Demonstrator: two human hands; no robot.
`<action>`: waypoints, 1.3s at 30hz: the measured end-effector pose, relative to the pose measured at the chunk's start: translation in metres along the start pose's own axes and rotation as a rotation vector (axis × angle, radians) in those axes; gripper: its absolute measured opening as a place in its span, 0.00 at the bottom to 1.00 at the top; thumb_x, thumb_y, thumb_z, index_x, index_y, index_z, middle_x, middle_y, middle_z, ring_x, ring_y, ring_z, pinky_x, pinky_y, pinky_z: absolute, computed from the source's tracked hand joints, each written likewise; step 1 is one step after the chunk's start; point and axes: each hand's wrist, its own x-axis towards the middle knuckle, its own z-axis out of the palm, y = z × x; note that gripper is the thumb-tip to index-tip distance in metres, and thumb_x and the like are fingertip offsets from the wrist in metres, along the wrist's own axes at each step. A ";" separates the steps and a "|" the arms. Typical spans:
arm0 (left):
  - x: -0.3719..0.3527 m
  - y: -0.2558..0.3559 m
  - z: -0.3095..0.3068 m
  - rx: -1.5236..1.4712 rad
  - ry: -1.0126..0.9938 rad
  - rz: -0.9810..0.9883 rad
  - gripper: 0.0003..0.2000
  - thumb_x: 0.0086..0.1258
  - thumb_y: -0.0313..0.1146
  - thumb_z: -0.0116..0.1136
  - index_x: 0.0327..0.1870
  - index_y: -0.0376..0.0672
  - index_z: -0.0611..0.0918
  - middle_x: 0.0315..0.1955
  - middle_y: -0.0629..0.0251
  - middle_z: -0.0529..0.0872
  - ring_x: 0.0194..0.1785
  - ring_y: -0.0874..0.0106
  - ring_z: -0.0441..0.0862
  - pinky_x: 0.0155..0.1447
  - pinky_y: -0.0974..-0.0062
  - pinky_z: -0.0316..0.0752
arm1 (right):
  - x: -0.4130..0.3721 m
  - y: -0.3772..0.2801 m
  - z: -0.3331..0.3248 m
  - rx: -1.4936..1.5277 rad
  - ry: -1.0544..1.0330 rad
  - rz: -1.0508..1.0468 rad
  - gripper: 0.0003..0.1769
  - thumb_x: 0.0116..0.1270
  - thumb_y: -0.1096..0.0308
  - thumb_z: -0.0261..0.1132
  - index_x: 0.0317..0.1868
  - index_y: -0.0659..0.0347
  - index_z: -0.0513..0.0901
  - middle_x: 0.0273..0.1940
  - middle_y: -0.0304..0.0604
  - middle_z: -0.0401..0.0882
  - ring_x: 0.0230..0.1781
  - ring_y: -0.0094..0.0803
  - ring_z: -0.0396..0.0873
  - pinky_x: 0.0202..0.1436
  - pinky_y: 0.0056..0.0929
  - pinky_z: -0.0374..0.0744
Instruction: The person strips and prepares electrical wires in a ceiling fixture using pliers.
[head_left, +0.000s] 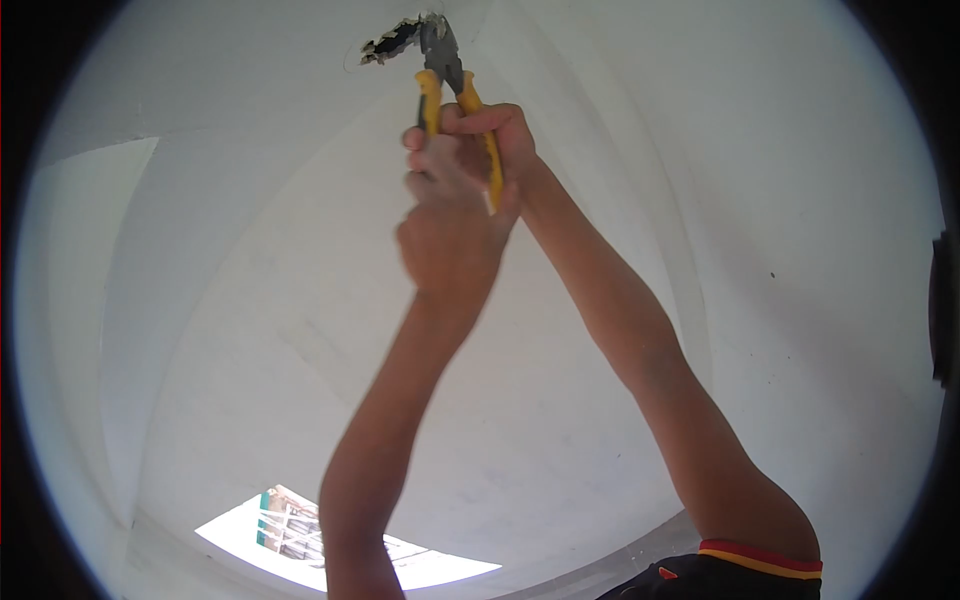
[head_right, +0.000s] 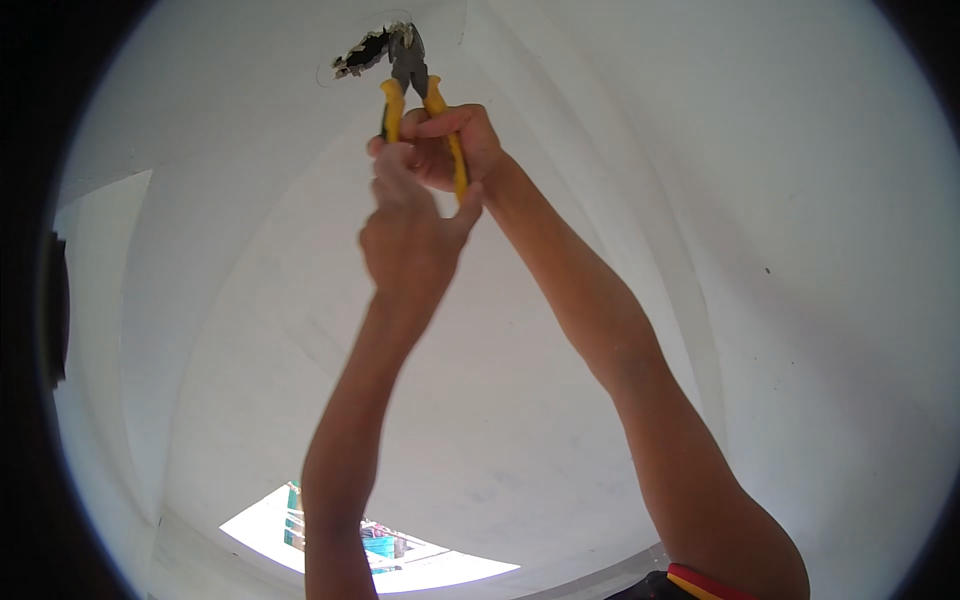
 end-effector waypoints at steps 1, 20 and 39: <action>-0.003 0.010 0.008 0.088 -0.093 -0.072 0.39 0.59 0.43 0.72 0.64 0.39 0.59 0.45 0.49 0.81 0.36 0.56 0.86 0.38 0.64 0.81 | -0.005 -0.005 -0.007 0.140 -0.110 0.107 0.12 0.64 0.67 0.54 0.29 0.64 0.80 0.47 0.59 0.79 0.44 0.52 0.80 0.53 0.45 0.77; 0.081 -0.037 0.028 -1.372 -0.454 -0.111 0.37 0.77 0.62 0.42 0.62 0.30 0.76 0.53 0.52 0.85 0.56 0.59 0.83 0.64 0.64 0.74 | -0.321 0.119 0.066 -0.551 0.985 0.534 0.13 0.59 0.75 0.66 0.45 0.67 0.88 0.51 0.48 0.85 0.55 0.39 0.81 0.66 0.41 0.73; 0.145 -0.008 0.085 -0.873 0.002 0.254 0.18 0.71 0.43 0.62 0.49 0.36 0.84 0.40 0.58 0.88 0.46 0.69 0.85 0.50 0.73 0.78 | -0.641 0.207 0.188 -0.396 1.572 1.176 0.18 0.54 0.81 0.62 0.47 0.72 0.85 0.41 0.52 0.87 0.47 0.38 0.85 0.58 0.30 0.79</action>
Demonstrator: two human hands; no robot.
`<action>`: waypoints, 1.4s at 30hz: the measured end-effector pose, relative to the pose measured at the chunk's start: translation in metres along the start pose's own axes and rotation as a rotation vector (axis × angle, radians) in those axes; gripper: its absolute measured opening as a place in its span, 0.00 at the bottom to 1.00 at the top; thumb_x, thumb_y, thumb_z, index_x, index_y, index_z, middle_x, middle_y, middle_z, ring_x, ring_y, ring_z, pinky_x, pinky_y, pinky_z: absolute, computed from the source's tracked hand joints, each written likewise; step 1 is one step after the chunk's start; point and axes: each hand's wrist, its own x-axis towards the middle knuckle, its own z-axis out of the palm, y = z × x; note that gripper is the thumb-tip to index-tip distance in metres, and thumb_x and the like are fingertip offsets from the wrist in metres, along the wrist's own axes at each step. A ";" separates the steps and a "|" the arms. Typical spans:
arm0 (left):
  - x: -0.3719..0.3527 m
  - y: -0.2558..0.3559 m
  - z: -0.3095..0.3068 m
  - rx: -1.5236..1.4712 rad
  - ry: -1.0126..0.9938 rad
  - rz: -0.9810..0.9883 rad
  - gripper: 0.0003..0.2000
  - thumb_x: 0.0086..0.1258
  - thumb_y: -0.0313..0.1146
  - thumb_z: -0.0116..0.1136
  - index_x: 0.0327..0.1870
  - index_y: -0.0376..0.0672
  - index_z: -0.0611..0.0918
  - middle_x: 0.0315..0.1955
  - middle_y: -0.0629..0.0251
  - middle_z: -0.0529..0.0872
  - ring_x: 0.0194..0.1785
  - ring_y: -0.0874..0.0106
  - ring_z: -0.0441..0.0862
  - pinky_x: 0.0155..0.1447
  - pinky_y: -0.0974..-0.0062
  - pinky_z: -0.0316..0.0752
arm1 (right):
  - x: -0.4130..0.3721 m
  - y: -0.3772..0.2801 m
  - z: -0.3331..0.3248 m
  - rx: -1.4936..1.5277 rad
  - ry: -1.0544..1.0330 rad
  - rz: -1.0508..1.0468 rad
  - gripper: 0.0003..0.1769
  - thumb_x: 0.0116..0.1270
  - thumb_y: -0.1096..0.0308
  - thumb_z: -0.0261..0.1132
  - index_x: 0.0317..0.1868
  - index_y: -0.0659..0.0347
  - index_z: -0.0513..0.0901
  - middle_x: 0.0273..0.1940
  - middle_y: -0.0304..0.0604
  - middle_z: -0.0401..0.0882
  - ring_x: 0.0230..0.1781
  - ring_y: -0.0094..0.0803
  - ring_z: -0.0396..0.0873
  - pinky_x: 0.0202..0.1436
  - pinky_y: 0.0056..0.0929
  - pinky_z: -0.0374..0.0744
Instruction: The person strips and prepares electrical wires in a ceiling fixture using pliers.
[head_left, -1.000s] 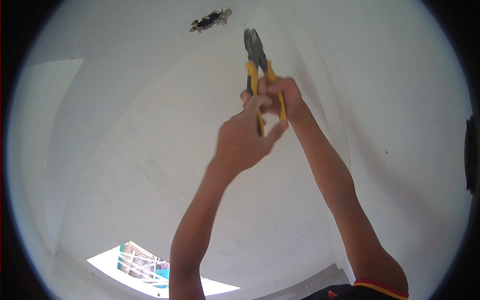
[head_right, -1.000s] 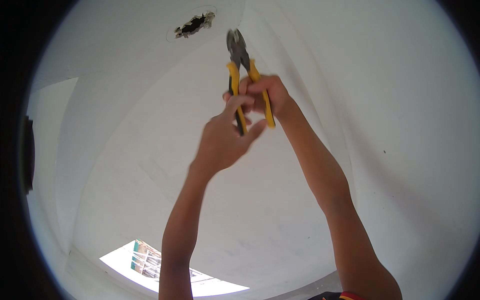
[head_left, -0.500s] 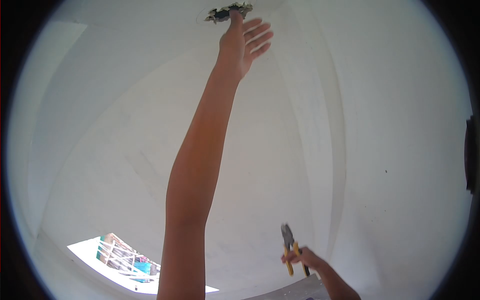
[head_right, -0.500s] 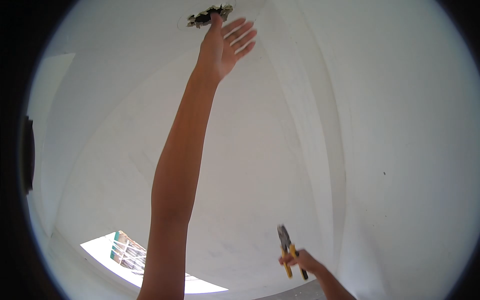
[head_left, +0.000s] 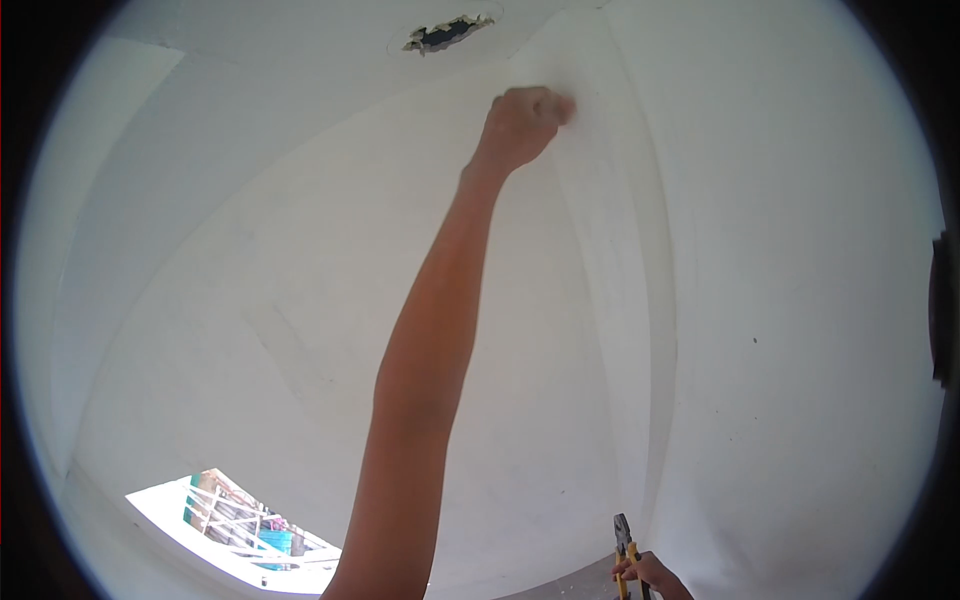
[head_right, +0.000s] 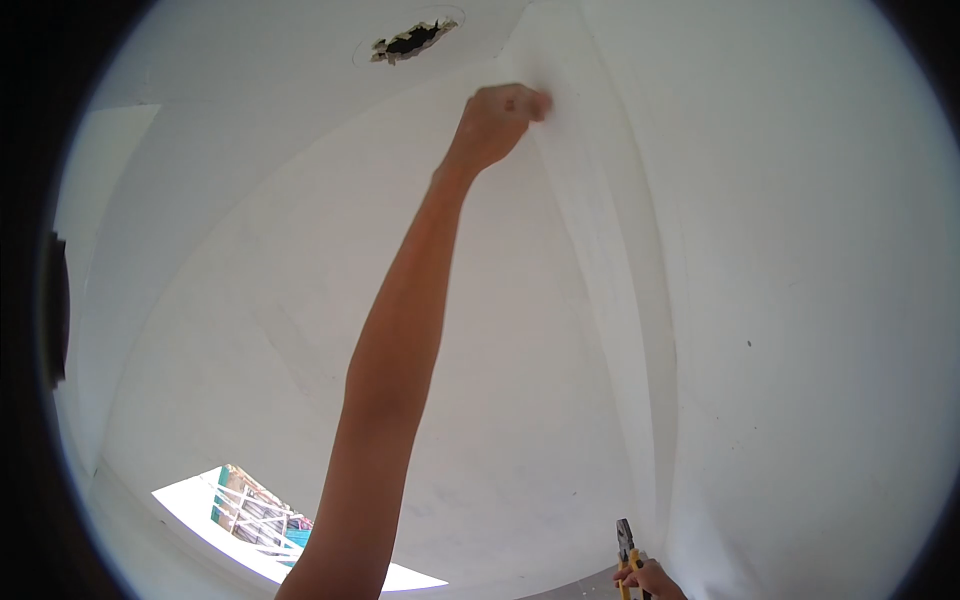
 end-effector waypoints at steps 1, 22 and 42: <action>-0.001 -0.004 -0.003 0.150 -0.138 0.002 0.20 0.69 0.46 0.64 0.48 0.36 0.85 0.40 0.58 0.88 0.45 0.71 0.85 0.49 0.76 0.77 | 0.003 0.003 -0.007 0.002 0.004 -0.005 0.18 0.54 0.81 0.62 0.47 0.72 0.85 0.41 0.52 0.87 0.47 0.38 0.85 0.58 0.30 0.79; -0.575 0.094 0.109 -0.350 -1.150 -0.402 0.14 0.67 0.32 0.62 0.54 0.49 0.83 0.49 0.65 0.85 0.51 0.60 0.82 0.52 0.61 0.79 | 0.006 -0.049 0.037 -0.977 -0.003 -0.365 0.19 0.57 0.71 0.65 0.51 0.59 0.81 0.42 0.51 0.85 0.40 0.38 0.83 0.44 0.38 0.80; -0.064 0.002 -0.067 -0.318 -0.113 -0.102 0.37 0.72 0.50 0.58 0.73 0.31 0.63 0.63 0.50 0.74 0.67 0.59 0.71 0.67 0.64 0.68 | -0.161 -0.619 0.144 -0.298 0.230 -1.559 0.31 0.47 0.79 0.57 0.57 0.70 0.80 0.43 0.49 0.85 0.42 0.35 0.83 0.42 0.31 0.79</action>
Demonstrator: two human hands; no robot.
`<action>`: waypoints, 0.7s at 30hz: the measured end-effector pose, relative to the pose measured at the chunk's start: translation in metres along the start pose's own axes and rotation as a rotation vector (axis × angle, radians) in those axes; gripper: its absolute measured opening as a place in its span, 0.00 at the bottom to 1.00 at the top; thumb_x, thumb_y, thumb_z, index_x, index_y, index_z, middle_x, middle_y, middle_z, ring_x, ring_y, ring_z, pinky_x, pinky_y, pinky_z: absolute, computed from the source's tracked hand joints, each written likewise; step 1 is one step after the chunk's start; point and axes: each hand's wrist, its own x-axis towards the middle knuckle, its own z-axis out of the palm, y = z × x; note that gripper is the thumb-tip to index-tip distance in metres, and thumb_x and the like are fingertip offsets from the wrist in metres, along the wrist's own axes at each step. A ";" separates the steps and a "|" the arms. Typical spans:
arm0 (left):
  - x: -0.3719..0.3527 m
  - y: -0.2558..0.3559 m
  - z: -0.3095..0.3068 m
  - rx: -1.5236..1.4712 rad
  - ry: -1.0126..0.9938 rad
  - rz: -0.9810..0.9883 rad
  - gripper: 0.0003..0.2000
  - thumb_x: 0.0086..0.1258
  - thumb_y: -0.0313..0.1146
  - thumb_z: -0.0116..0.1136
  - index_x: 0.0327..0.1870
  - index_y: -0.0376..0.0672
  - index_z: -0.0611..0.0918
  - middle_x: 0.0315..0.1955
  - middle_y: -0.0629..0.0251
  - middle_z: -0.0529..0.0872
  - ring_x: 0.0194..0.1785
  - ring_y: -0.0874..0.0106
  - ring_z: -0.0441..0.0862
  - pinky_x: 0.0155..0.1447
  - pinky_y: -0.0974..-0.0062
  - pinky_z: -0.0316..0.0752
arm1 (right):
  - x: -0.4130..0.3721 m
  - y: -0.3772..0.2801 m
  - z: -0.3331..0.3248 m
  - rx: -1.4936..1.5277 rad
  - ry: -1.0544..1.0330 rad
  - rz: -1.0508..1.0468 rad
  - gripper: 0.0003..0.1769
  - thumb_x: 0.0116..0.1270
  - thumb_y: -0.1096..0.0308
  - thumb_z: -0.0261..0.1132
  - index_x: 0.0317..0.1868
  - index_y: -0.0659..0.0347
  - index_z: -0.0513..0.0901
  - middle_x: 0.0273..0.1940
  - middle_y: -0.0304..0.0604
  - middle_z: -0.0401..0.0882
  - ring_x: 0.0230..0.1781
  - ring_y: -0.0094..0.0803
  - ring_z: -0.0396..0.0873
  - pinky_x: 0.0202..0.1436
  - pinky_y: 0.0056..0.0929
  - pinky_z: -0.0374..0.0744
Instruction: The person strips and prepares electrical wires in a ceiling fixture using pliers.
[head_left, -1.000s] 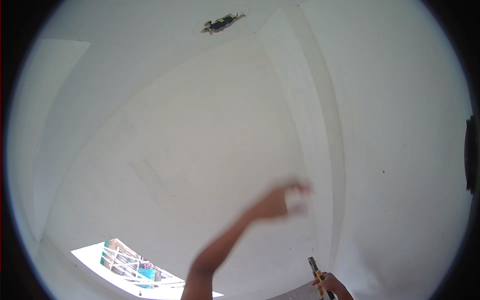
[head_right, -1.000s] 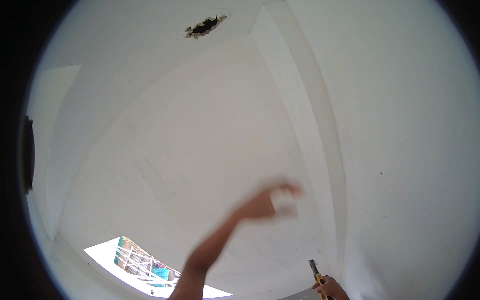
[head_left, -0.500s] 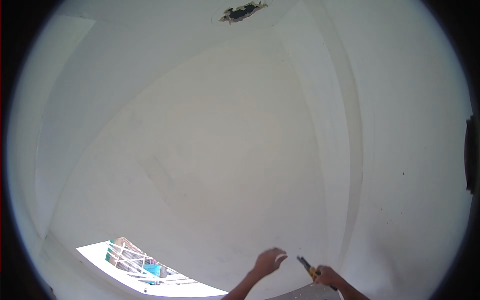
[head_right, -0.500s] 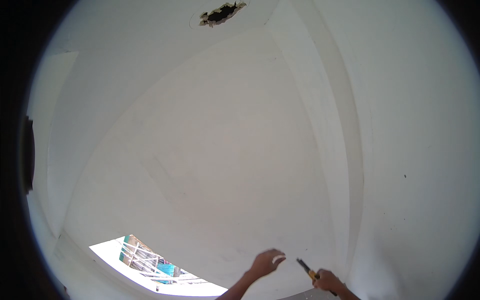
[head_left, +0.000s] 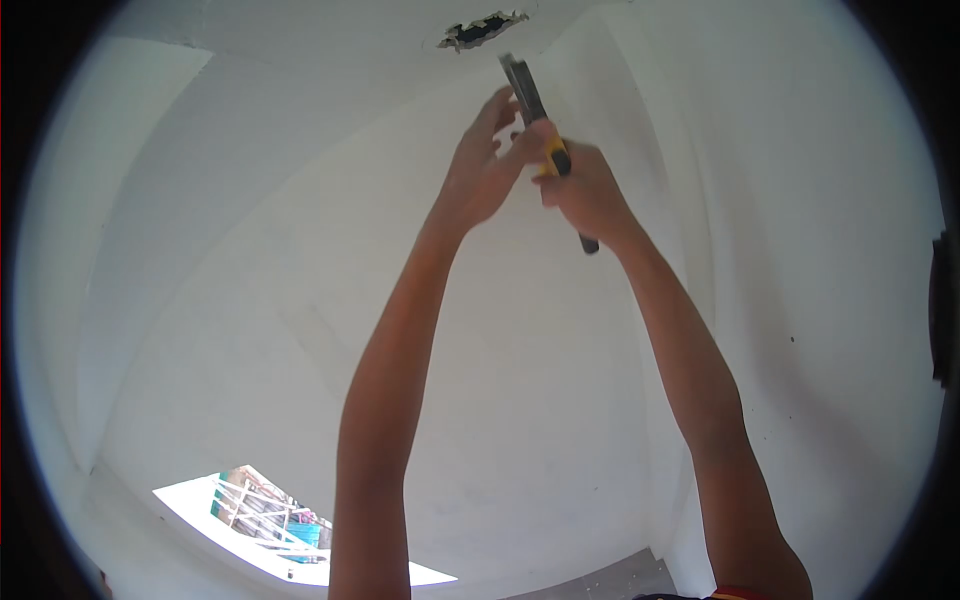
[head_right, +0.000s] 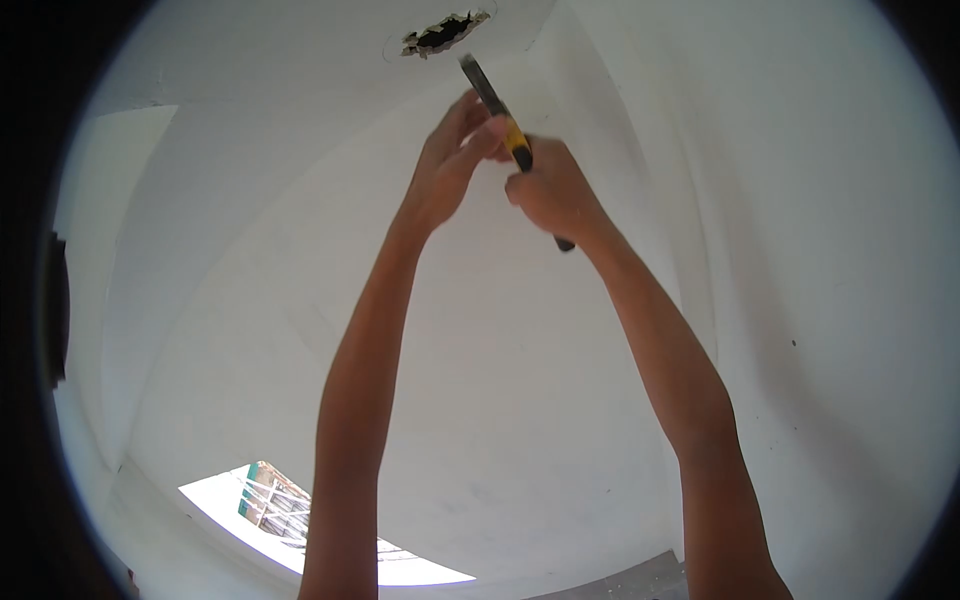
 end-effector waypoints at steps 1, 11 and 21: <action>0.010 0.006 -0.001 0.080 -0.019 0.034 0.37 0.73 0.50 0.58 0.72 0.30 0.63 0.61 0.54 0.76 0.62 0.64 0.75 0.61 0.69 0.75 | 0.011 -0.006 -0.005 -0.041 -0.014 -0.054 0.29 0.47 0.78 0.58 0.55 0.71 0.80 0.37 0.47 0.82 0.36 0.34 0.79 0.37 0.32 0.76; 0.052 0.023 -0.003 0.159 0.086 -0.027 0.24 0.72 0.50 0.59 0.52 0.35 0.76 0.45 0.62 0.81 0.54 0.72 0.78 0.58 0.71 0.76 | 0.041 -0.034 -0.012 -0.150 -0.026 -0.185 0.18 0.47 0.75 0.59 0.42 0.71 0.78 0.28 0.42 0.70 0.28 0.32 0.71 0.32 0.33 0.69; 0.050 0.026 -0.013 0.268 0.163 0.176 0.28 0.68 0.49 0.66 0.57 0.32 0.76 0.54 0.51 0.82 0.66 0.60 0.75 0.73 0.61 0.65 | 0.074 0.015 0.003 -0.175 0.297 -0.546 0.37 0.50 0.73 0.66 0.64 0.69 0.69 0.67 0.56 0.62 0.70 0.55 0.60 0.73 0.46 0.64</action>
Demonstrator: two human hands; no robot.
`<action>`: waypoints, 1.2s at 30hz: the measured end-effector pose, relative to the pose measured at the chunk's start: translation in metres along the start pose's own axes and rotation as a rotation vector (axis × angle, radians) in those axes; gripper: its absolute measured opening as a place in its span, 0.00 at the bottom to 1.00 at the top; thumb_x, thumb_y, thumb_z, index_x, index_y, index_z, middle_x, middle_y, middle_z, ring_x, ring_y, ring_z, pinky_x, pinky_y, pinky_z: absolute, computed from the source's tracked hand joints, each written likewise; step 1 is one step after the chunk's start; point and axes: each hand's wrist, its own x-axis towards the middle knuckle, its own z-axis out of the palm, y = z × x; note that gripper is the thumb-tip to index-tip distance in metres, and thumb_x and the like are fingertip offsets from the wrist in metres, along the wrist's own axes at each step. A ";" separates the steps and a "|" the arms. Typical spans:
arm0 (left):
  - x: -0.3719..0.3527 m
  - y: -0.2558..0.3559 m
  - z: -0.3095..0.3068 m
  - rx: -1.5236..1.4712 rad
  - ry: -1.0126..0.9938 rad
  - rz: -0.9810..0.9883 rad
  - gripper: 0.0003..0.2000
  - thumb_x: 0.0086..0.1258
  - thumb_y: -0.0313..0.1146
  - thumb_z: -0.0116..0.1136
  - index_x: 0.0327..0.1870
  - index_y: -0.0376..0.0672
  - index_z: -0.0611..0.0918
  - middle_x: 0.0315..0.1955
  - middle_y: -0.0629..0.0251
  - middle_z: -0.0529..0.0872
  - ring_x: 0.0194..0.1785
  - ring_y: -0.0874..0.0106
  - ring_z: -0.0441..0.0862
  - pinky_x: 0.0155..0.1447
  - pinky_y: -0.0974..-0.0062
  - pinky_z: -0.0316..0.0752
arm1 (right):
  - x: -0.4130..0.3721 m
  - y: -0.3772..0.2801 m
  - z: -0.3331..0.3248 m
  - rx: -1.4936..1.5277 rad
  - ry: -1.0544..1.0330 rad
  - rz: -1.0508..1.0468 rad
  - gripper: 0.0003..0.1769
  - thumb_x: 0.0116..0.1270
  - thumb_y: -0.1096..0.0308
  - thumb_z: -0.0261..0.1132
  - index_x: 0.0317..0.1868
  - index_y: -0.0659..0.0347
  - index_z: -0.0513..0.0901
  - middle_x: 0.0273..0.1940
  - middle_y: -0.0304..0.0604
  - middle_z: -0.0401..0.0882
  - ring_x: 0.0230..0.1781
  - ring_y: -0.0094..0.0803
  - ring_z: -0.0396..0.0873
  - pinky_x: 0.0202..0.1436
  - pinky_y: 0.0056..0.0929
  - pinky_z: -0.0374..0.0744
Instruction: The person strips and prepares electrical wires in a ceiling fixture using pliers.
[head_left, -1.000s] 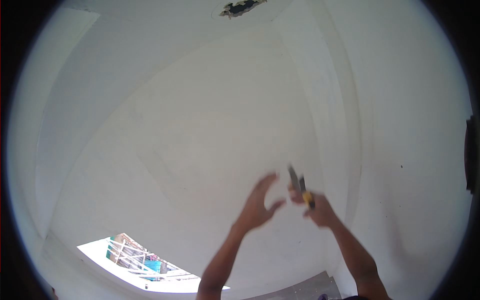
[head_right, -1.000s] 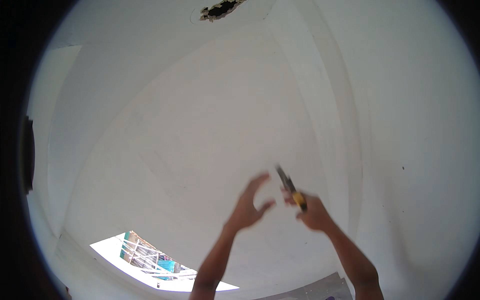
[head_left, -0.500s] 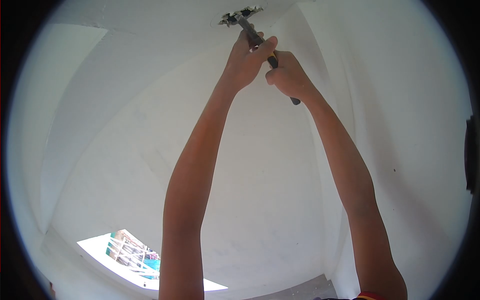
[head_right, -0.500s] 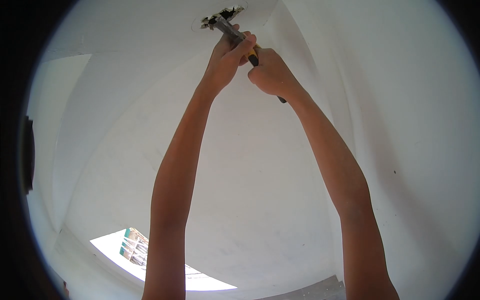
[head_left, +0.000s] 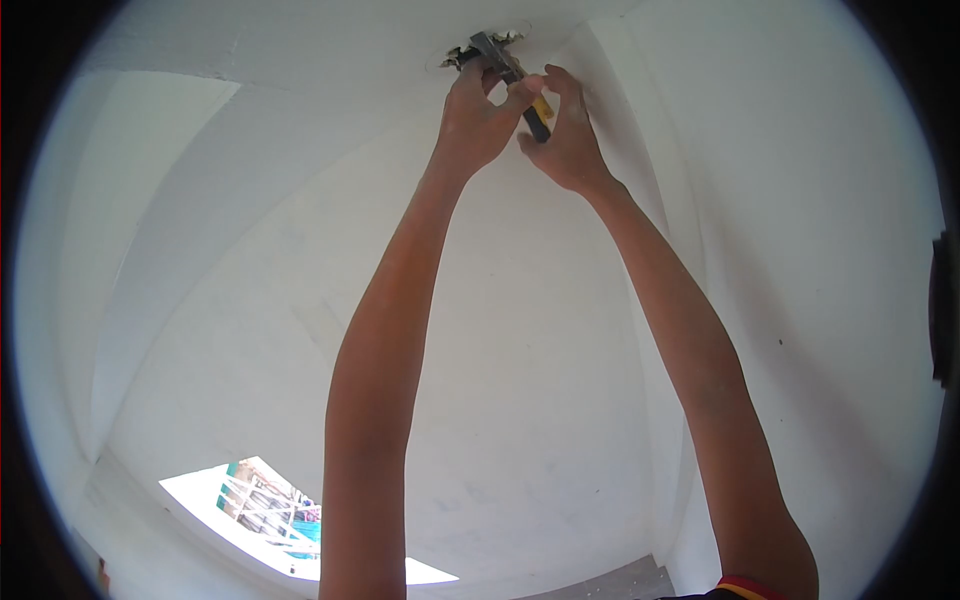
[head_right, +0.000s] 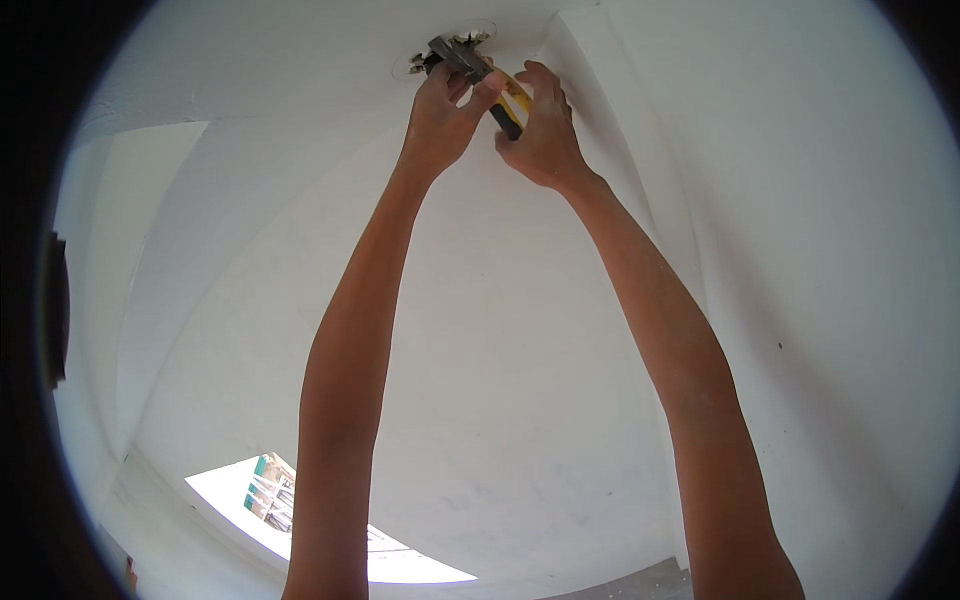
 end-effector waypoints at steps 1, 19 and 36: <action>0.001 0.001 -0.001 -0.019 0.005 -0.010 0.27 0.67 0.45 0.68 0.56 0.31 0.76 0.53 0.50 0.82 0.67 0.58 0.75 0.72 0.59 0.65 | -0.002 0.002 0.000 -0.046 -0.006 0.001 0.41 0.50 0.73 0.67 0.67 0.68 0.65 0.67 0.56 0.62 0.70 0.54 0.61 0.73 0.45 0.65; -0.019 -0.014 0.018 0.001 0.148 0.022 0.34 0.60 0.53 0.73 0.52 0.28 0.79 0.41 0.51 0.87 0.48 0.61 0.86 0.56 0.66 0.79 | -0.024 -0.013 0.023 0.166 0.079 0.182 0.18 0.53 0.74 0.68 0.42 0.69 0.72 0.37 0.55 0.82 0.41 0.53 0.82 0.48 0.45 0.77; -0.006 0.004 0.003 -0.023 0.142 0.045 0.27 0.60 0.46 0.74 0.50 0.30 0.82 0.45 0.54 0.89 0.55 0.62 0.85 0.60 0.64 0.77 | 0.015 -0.005 -0.007 -0.001 -0.307 0.100 0.39 0.54 0.79 0.57 0.71 0.65 0.64 0.71 0.57 0.58 0.74 0.51 0.57 0.74 0.42 0.65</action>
